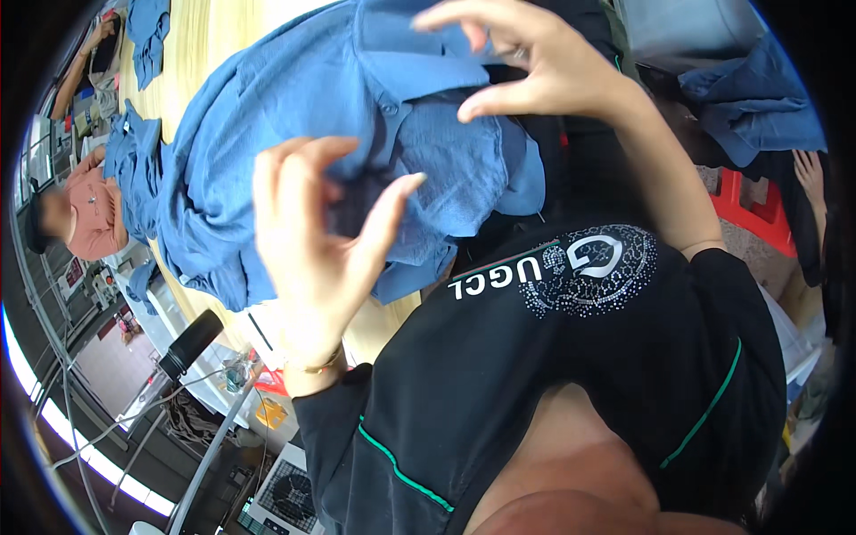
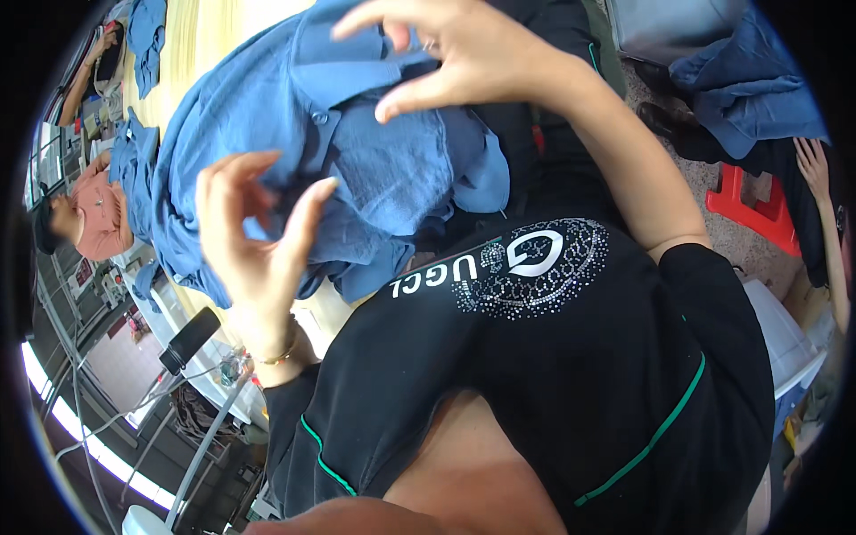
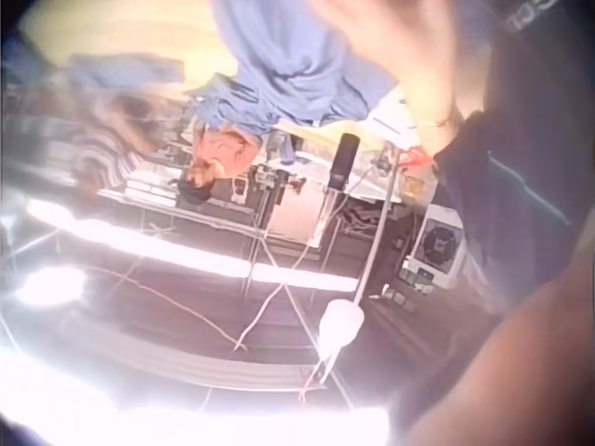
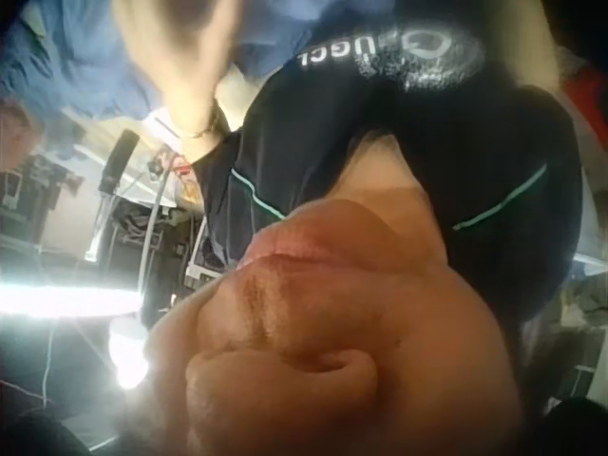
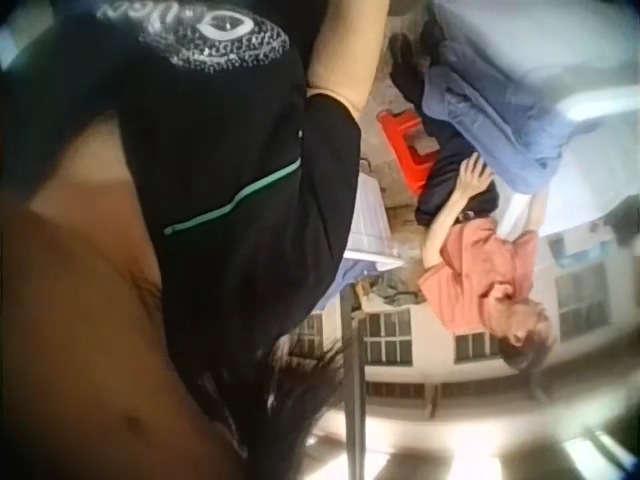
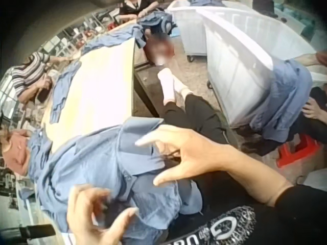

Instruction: Trimming loose threads from a blue garment and logging progress.

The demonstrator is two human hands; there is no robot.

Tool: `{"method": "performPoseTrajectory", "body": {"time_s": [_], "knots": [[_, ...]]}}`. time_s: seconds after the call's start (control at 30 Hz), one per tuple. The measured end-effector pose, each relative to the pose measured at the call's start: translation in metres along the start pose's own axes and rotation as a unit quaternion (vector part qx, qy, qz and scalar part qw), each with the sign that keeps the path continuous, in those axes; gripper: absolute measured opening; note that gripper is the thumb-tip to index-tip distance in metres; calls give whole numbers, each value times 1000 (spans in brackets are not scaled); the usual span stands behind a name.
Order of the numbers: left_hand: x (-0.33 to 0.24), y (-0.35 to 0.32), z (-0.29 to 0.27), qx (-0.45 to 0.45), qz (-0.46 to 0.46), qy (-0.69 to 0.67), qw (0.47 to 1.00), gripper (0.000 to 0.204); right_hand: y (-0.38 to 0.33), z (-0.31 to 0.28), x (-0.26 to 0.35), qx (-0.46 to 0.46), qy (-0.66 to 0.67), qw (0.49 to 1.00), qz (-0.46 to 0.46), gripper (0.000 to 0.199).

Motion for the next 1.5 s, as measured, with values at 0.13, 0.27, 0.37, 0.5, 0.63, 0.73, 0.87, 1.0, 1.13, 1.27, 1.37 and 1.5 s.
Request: {"method": "performPoseTrajectory", "body": {"time_s": [0.13,0.27,0.37,0.5,0.63,0.73,0.87,1.0,1.13,1.27,1.37,1.5], "knots": [[21,1,27,-35,72,97,992,45,12,9,-12,4,-44,998,-40,17],[34,10,20,-73,104,130,983,25,28,-8,-10,-22,115,976,-181,10],[37,16,3,-93,96,-72,988,11,35,-23,-2,-15,227,930,-290,10],[17,37,-20,13,-129,-441,888,15,29,-41,-4,-37,130,983,122,16],[57,41,1,31,-196,-508,838,25,52,-2,-12,-81,-37,993,80,18],[75,36,7,4,-200,-495,846,22,42,3,6,-31,47,992,110,32],[85,39,11,-9,-188,-566,803,19,30,4,26,-94,-122,988,-18,32],[87,41,18,-30,-173,-601,780,17,32,32,7,-215,-242,893,-314,40],[90,34,21,-42,-185,-599,778,18,32,50,6,-236,-292,874,-309,38],[90,34,22,-28,-169,-616,769,18,38,57,8,-246,-313,877,-269,34],[94,37,23,-13,-166,-626,762,18,42,59,6,-248,-280,892,-254,32],[95,37,19,-21,-164,-626,762,18,51,64,-1,-262,-246,891,-278,29]]}}
Point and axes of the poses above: each hand's wrist, its own y-axis towards the middle knuckle, its own z-axis out of the palm, x = y × z, the point moved 2 cm from there along y, towards the middle knuckle, and after that the axes turned 11 degrees about -y, right-handed, at the moved point
